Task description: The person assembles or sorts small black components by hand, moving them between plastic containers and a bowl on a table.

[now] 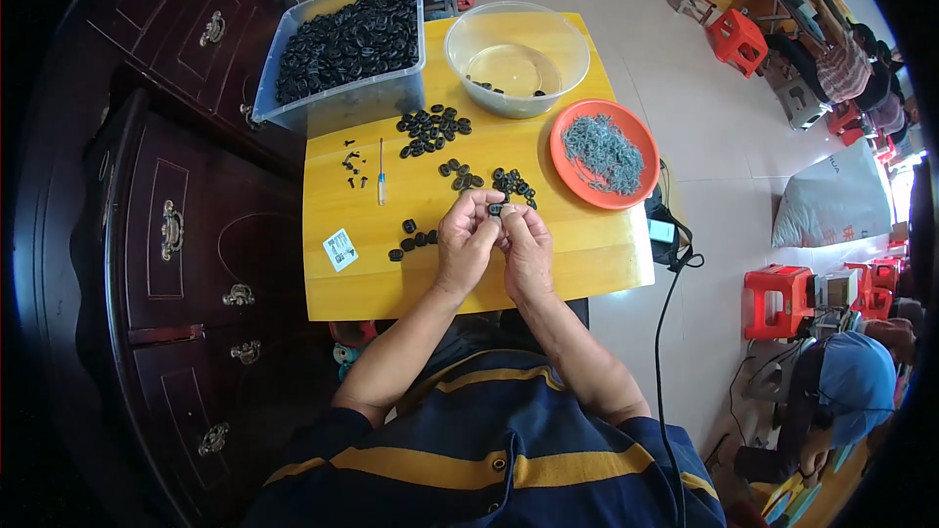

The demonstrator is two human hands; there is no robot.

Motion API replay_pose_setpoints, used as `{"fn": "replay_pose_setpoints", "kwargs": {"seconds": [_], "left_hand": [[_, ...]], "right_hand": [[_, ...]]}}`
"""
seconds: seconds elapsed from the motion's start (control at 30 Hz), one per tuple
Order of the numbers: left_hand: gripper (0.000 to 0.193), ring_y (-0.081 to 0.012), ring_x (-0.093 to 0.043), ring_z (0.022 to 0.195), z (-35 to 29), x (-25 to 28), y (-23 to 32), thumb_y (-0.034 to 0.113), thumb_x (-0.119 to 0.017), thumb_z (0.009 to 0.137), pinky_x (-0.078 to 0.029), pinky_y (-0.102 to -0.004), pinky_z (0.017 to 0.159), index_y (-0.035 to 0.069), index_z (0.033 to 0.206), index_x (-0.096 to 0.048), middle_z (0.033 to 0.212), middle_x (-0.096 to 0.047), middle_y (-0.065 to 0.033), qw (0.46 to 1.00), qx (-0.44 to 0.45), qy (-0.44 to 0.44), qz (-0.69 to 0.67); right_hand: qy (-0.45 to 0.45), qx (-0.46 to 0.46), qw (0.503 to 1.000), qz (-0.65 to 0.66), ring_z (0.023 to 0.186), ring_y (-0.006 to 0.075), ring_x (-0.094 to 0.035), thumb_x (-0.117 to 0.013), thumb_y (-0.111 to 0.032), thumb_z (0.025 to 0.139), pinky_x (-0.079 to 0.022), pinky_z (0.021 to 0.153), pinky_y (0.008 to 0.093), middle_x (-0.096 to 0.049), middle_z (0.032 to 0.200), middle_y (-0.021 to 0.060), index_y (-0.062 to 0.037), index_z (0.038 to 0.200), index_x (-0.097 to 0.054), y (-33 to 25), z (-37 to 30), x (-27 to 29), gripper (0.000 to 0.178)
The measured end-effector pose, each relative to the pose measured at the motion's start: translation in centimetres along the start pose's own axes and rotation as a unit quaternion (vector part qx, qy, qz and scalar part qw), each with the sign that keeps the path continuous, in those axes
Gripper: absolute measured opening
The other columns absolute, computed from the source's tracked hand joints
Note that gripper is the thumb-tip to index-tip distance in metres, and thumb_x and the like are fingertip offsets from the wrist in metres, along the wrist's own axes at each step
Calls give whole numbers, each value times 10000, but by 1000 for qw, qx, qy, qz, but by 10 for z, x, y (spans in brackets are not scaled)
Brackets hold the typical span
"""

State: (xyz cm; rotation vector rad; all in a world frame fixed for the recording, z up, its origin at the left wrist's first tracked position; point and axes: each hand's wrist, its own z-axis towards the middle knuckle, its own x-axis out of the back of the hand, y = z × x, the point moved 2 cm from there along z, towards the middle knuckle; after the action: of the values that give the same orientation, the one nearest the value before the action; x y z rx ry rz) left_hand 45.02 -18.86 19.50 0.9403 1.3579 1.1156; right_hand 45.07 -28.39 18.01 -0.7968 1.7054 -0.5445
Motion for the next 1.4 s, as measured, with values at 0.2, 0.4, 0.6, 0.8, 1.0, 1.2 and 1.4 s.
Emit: {"fn": "replay_pose_setpoints", "kwargs": {"seconds": [0.2,0.4,0.6,0.8,1.0,1.2,1.4], "left_hand": [[242,-30,-555,659,-5,4,8,-71,-556,890,-469,-180,595,-10,1120,-594,798,-594,19,999,-1,-30,16],[415,-14,-539,608,-12,13,26,-70,-656,821,-463,-180,583,23,1221,-595,820,-592,8,981,-58,-69,174],[504,-136,-604,615,-16,10,54,-21,-733,742,-515,-259,598,54,1224,-606,989,-628,-76,898,-151,-72,407],[370,-285,-676,791,-15,12,53,48,-742,746,-557,-359,693,45,1105,-657,1012,-665,-113,854,-228,-72,463],[258,-292,-673,807,-13,10,50,58,-708,787,-552,-365,695,49,1041,-663,934,-663,-100,849,-231,-69,469],[198,-294,-668,786,-8,8,47,55,-693,802,-546,-373,677,51,996,-656,897,-653,-99,836,-250,-79,482],[195,-292,-665,763,-6,13,39,54,-705,796,-546,-363,665,48,983,-653,865,-652,-105,826,-277,-92,482]], "right_hand": [[-13,15,998,-66,694,49,-485,-605,-155,963,-402,640,210,-572,794,-40,-62,922,-625,-2,-5,7,103],[-8,17,997,-70,695,56,-485,-604,-147,957,-402,645,216,-570,783,-36,-63,905,-624,-7,-10,5,101],[-26,13,996,-89,703,55,-493,-622,-151,950,-407,664,214,-582,789,-33,-51,938,-649,-3,-13,7,104],[-14,4,998,-69,711,60,-500,-625,-148,946,-410,672,217,-589,791,-28,-37,929,-655,-4,-13,4,117],[-16,-2,997,-71,727,62,-518,-618,-134,939,-419,680,225,-601,809,-23,-40,922,-657,-1,-10,11,103],[-10,-15,999,-39,732,62,-528,-625,-141,937,-422,678,220,-608,805,-19,-40,920,-660,1,-8,15,108],[6,-22,997,-69,717,58,-523,-627,-141,937,-421,666,215,-613,792,-19,-41,916,-666,0,-11,15,110]]}}
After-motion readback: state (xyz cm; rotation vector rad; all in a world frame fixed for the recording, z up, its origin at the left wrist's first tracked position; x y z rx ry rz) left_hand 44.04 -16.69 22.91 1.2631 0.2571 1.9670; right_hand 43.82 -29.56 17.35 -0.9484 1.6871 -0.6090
